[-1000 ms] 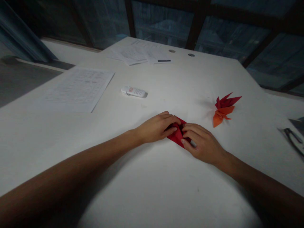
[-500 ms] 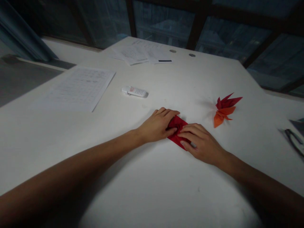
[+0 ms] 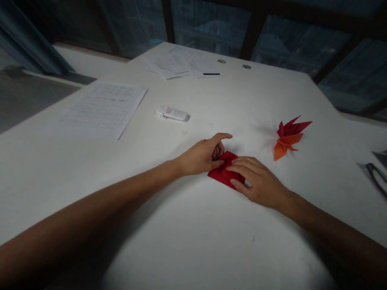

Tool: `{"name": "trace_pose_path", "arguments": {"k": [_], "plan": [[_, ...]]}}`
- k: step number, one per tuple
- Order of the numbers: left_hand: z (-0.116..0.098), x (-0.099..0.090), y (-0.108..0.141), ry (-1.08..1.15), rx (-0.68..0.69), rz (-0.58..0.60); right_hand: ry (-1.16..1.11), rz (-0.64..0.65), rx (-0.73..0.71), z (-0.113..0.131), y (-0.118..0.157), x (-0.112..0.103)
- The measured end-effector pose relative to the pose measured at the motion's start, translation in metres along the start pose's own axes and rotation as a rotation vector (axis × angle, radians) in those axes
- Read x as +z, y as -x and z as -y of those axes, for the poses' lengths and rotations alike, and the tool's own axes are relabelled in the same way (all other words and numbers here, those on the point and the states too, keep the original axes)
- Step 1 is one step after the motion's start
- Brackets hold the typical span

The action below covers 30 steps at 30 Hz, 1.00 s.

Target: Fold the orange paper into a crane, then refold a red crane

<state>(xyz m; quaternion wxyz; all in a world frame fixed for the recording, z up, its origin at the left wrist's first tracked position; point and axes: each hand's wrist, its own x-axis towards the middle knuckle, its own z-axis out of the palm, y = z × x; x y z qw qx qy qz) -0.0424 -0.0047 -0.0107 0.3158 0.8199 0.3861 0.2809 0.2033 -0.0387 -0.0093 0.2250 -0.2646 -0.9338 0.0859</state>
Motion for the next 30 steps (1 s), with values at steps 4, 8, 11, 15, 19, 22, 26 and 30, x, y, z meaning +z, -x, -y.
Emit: {"name": "trace_pose_path", "arguments": {"k": [4,8,11,15,19,22,26,30], "plan": [[-0.004,-0.003,-0.002,-0.101,0.072,0.051,-0.011,-0.003,-0.004,0.000,0.001,0.000],[-0.006,-0.002,-0.001,-0.221,0.206,0.076,-0.032,-0.074,0.045,0.001,0.004,0.002],[-0.007,-0.001,0.002,-0.339,0.225,0.079,-0.050,-0.117,0.086,0.000,0.005,0.003],[-0.012,-0.002,0.004,-0.404,0.227,0.118,-0.092,-0.059,0.104,-0.005,0.004,0.002],[-0.012,-0.004,0.003,-0.349,0.217,0.147,-0.116,-0.042,0.057,-0.008,0.001,0.001],[-0.010,-0.006,0.000,-0.296,0.192,0.167,-0.116,-0.076,0.054,-0.008,0.000,0.002],[-0.007,-0.010,-0.003,-0.173,0.171,0.172,-0.116,-0.101,0.043,-0.010,0.001,0.005],[-0.005,-0.011,-0.004,-0.057,0.163,0.109,-0.100,-0.086,0.028,-0.011,0.002,0.006]]}}
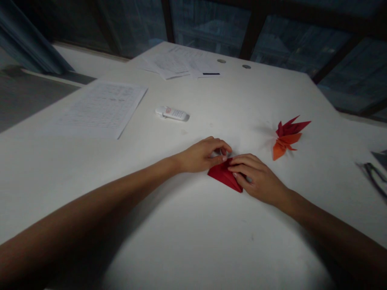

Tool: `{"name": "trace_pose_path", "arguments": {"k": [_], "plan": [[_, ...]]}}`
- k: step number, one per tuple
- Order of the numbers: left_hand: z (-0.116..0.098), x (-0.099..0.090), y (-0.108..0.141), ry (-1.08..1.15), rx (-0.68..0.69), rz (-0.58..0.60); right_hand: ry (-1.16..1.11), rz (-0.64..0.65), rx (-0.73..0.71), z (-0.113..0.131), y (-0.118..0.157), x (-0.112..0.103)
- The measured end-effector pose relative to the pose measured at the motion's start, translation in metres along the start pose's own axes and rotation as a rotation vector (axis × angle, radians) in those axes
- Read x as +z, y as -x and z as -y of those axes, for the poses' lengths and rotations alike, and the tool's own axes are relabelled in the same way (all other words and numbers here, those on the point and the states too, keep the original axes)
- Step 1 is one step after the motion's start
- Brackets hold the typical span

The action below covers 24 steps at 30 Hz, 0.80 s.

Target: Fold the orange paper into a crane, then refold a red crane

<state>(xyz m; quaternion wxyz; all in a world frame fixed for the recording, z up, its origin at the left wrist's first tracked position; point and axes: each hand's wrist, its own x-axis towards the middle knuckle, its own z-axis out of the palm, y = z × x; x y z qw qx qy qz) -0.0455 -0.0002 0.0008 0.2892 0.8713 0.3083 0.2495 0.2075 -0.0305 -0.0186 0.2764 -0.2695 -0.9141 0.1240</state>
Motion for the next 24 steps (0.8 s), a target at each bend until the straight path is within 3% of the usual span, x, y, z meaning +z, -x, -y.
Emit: {"name": "trace_pose_path", "arguments": {"k": [6,15,24], "plan": [[0.003,0.000,-0.002,-0.101,0.006,0.073,0.023,0.011,0.001,0.003,-0.002,-0.001],[0.007,-0.015,-0.001,-0.006,-0.005,0.123,0.007,0.019,0.010,0.002,-0.001,-0.002],[0.000,-0.003,-0.003,-0.101,0.065,0.125,0.035,0.096,0.047,0.009,-0.003,-0.007]]}}
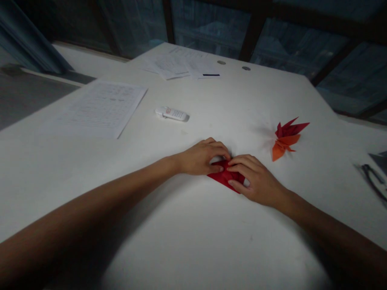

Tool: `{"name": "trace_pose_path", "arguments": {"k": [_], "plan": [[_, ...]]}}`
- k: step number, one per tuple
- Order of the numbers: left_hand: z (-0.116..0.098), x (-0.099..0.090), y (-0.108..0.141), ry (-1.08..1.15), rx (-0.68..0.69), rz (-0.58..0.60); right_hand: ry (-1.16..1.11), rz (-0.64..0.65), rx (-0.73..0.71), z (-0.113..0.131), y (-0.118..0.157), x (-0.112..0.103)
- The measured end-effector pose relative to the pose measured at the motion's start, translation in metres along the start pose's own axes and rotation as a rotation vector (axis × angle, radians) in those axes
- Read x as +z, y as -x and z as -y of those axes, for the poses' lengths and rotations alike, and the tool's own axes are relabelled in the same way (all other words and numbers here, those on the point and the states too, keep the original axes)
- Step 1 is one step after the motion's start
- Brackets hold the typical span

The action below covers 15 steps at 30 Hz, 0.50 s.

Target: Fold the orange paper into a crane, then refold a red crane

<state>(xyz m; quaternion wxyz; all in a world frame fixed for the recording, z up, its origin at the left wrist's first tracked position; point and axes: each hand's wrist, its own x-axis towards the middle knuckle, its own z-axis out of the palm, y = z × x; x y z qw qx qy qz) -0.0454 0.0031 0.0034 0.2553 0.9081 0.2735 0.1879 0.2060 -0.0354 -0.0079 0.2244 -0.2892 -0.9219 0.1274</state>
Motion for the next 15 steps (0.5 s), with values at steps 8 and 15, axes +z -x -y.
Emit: {"name": "trace_pose_path", "arguments": {"k": [8,15], "plan": [[0.0001,0.0025,0.0005,-0.022,-0.042,-0.005,0.013,0.098,0.038,-0.0007,0.0007,-0.0029],[-0.0026,0.0030,0.0009,-0.064,-0.029,0.003,-0.008,0.186,0.050,0.0000,-0.0006,-0.0086]]}}
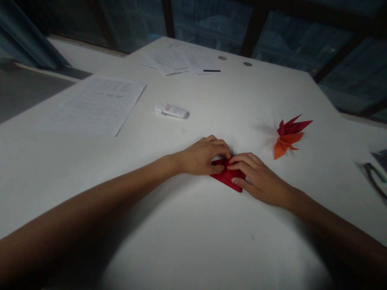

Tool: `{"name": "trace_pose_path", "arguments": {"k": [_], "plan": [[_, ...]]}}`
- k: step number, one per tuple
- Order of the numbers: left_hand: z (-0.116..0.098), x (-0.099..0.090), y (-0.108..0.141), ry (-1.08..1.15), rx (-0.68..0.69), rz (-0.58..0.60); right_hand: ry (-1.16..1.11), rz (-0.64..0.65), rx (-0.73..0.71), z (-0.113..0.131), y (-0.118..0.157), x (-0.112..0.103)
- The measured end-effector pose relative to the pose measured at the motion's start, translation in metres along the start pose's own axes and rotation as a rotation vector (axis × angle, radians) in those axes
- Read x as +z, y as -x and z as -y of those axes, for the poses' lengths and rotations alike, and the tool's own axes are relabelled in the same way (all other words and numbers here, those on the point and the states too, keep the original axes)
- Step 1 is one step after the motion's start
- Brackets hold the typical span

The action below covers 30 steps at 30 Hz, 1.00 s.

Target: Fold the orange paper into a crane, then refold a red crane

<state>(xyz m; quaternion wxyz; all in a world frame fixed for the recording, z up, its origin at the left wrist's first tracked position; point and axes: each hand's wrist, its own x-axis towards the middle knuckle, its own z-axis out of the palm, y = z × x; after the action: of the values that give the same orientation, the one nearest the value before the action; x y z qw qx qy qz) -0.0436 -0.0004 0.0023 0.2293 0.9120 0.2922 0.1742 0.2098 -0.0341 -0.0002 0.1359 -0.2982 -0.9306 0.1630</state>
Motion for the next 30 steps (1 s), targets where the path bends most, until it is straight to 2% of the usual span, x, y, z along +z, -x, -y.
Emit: {"name": "trace_pose_path", "arguments": {"k": [6,11,13,16,19,23,30], "plan": [[-0.001,0.004,0.002,-0.036,-0.029,-0.029,0.041,0.058,-0.006,0.000,0.000,-0.004],[-0.002,0.004,0.001,-0.036,-0.041,-0.043,-0.021,0.026,-0.006,-0.005,0.000,-0.001],[-0.002,0.004,0.000,-0.022,-0.032,-0.056,-0.066,-0.042,0.002,-0.008,0.001,0.002],[-0.002,0.005,0.000,0.018,-0.013,-0.089,-0.115,-0.236,0.039,-0.011,0.003,0.006],[-0.001,0.006,0.001,0.054,-0.061,-0.158,-0.078,-0.361,0.088,-0.011,0.003,0.008],[0.000,0.009,0.002,0.081,-0.157,-0.230,-0.041,-0.334,0.106,-0.006,0.002,0.008],[0.002,0.008,0.000,0.101,-0.062,-0.216,-0.031,-0.304,0.112,0.001,0.001,0.007]]}}
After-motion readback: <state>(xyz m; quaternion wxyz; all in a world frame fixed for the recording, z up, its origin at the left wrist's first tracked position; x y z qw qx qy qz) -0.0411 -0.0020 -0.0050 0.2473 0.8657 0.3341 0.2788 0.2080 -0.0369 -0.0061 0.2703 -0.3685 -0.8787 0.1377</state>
